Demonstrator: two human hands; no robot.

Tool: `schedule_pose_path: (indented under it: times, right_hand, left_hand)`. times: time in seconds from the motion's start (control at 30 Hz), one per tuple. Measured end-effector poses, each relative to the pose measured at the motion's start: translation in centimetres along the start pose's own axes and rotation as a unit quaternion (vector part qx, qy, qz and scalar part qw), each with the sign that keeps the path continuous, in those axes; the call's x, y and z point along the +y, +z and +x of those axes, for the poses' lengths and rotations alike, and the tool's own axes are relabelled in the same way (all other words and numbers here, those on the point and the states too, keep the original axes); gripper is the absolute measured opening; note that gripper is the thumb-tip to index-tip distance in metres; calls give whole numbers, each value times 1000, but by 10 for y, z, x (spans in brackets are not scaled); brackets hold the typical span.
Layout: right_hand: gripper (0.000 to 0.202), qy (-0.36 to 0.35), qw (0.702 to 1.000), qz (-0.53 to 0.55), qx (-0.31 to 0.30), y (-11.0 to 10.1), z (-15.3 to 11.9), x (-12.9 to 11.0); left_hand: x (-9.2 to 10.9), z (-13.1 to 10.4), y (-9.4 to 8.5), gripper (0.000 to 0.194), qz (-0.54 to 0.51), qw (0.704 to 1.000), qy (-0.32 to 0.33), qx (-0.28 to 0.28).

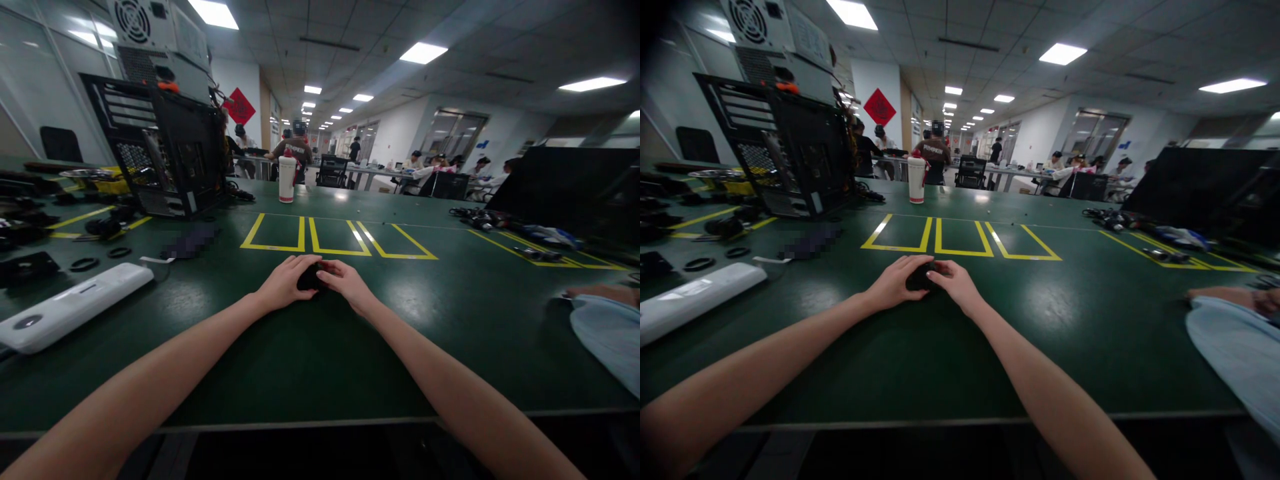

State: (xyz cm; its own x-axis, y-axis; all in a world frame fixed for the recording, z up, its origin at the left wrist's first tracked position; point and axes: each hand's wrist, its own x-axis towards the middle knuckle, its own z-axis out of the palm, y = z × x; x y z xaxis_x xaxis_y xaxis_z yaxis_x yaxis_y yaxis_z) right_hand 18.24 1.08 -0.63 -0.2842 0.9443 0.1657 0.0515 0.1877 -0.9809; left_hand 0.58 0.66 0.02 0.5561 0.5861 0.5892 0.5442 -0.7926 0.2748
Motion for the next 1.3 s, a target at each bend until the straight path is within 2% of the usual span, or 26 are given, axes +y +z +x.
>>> schedule_pose_path:
  times: [0.2,0.4,0.53,0.67,0.8,1.0,1.1,1.3]
  right_hand:
    - [35,-31,999,7,-41,-4,-1,-1]
    - [24,-41,999,-4,-23,-1,-4,-5]
    - [31,-37,999,-13,-4,-1,-1,-3]
    - [37,-14,999,-4,-29,-3,0,0]
    - [37,-36,998,33,-47,-3,-1,0]
    - [25,-49,999,-2,-9,0,-2,-3]
    - [29,-37,999,-9,-1,0,-1,-4]
    - [35,-29,998,32,-37,-2,-1,-1]
  left_hand:
    - [-1,0,0,62,1,1000,1,1]
    - [0,0,0,63,-2,1000,2,2]
    - [0,0,0,63,-2,1000,1,3]
    - [-1,0,1,63,0,1000,-7,-1]
    - [-1,0,1,63,2,1000,1,1]
    - [0,1,0,62,0,1000,7,6]
    - [0,1,0,62,-2,1000,7,5]
    - [0,1,0,62,-1,1000,3,-1]
